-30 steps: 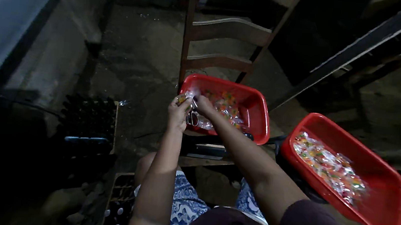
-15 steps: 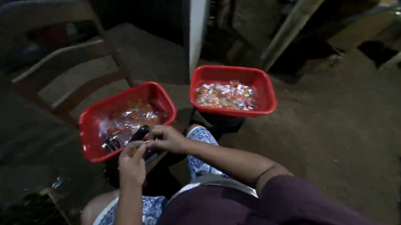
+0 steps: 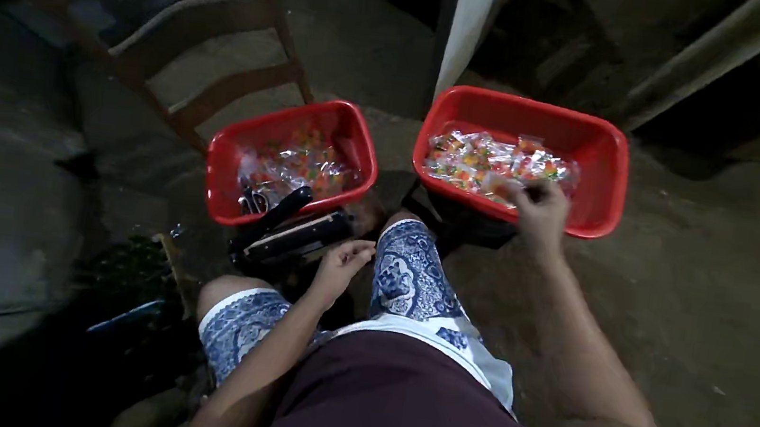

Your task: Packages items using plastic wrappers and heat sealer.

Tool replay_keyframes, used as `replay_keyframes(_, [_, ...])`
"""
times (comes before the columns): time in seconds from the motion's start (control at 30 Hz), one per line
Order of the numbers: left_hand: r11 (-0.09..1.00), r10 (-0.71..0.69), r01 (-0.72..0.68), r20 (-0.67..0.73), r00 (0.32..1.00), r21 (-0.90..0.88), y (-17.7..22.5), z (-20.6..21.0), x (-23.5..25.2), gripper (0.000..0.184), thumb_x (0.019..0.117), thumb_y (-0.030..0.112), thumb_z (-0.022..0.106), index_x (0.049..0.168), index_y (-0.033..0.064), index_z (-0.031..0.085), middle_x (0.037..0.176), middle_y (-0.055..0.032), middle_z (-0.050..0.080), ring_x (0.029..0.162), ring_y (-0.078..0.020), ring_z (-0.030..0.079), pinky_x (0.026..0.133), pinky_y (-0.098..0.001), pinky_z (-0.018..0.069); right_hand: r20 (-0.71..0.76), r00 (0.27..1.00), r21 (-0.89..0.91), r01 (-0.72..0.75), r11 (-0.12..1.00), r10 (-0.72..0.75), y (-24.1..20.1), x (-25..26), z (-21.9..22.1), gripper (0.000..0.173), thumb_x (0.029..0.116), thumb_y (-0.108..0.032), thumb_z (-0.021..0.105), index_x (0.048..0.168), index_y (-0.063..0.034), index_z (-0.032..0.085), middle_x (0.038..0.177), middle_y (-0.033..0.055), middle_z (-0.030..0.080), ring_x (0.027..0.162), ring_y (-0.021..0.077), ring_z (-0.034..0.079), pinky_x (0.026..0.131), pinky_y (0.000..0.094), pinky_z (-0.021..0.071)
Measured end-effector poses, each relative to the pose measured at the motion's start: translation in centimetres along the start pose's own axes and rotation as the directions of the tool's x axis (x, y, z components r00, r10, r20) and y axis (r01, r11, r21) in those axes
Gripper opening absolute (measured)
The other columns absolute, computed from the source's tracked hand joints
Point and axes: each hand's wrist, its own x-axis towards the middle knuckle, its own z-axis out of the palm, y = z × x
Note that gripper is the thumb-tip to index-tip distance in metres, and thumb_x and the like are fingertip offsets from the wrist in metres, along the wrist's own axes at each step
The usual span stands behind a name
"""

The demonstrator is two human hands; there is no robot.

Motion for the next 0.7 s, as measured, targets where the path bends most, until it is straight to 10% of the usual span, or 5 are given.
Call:
replay_keyframes(0.2, [0.968, -0.199, 0.209, -0.087, 0.976, 0.135, -5.5, -4.6, -1.1, 0.027, 0.1035, 0.011, 0.056, 0.122, -0.0057, 0.065, 0.116, -0.0159, 0.069, 0.105, -0.0174, 0.068, 0.097, -0.0333, 0.0541, -0.135, 0.974, -0.443, -0.225, 0.868, 0.184, 5.1, 7.0, -2.2, 0.052, 0.0996, -0.026, 0.067, 0.138, 0.0069, 0.054, 0.140, 0.0377, 0.048, 0.131, 0.0540, 0.047, 0.108, 0.0678, 0.0384])
replay_keyframes(0.33, [0.878, -0.361, 0.374, -0.099, 0.927, 0.299, -9.5, -7.3, -1.0, 0.031, 0.1051, 0.018, 0.057, 0.127, -0.0019, 0.065, 0.125, -0.0177, 0.067, 0.115, -0.0237, 0.065, 0.104, -0.0409, 0.0503, 0.172, 0.985, -0.430, 0.095, 0.898, -0.021, 0.0, 7.2, 6.8, 0.036, 0.0994, -0.016, 0.065, 0.126, 0.0084, 0.063, 0.131, 0.0347, 0.057, 0.128, 0.0519, 0.052, 0.108, 0.0664, 0.0393])
replay_keyframes(0.53, [0.786, -0.490, 0.397, 0.085, 0.868, 0.474, -10.3, -8.6, 0.3, 0.040, 0.1057, 0.027, 0.056, 0.137, 0.0027, 0.061, 0.136, -0.0164, 0.063, 0.128, -0.0263, 0.060, 0.112, -0.0461, 0.0446, 0.709, 0.670, -0.336, 0.596, 0.730, -0.220, -5.6, 8.3, 23.3, 0.016, 0.0958, -0.011, 0.068, 0.108, -0.0027, 0.075, 0.118, 0.0200, 0.069, 0.120, 0.0425, 0.060, 0.102, 0.0663, 0.0405])
replay_keyframes(0.7, [0.738, -0.544, 0.421, 0.097, 0.833, 0.527, -9.2, -8.9, 0.6, 0.042, 0.1053, 0.031, 0.057, 0.136, 0.0028, 0.062, 0.133, -0.0189, 0.065, 0.127, -0.0296, 0.060, 0.112, -0.0496, 0.0434, 0.889, 0.432, -0.441, 0.724, 0.530, 0.150, -5.7, 9.0, 31.7, 0.021, 0.0973, -0.007, 0.064, 0.112, 0.0040, 0.072, 0.124, 0.0254, 0.067, 0.126, 0.0451, 0.057, 0.115, 0.0699, 0.0278])
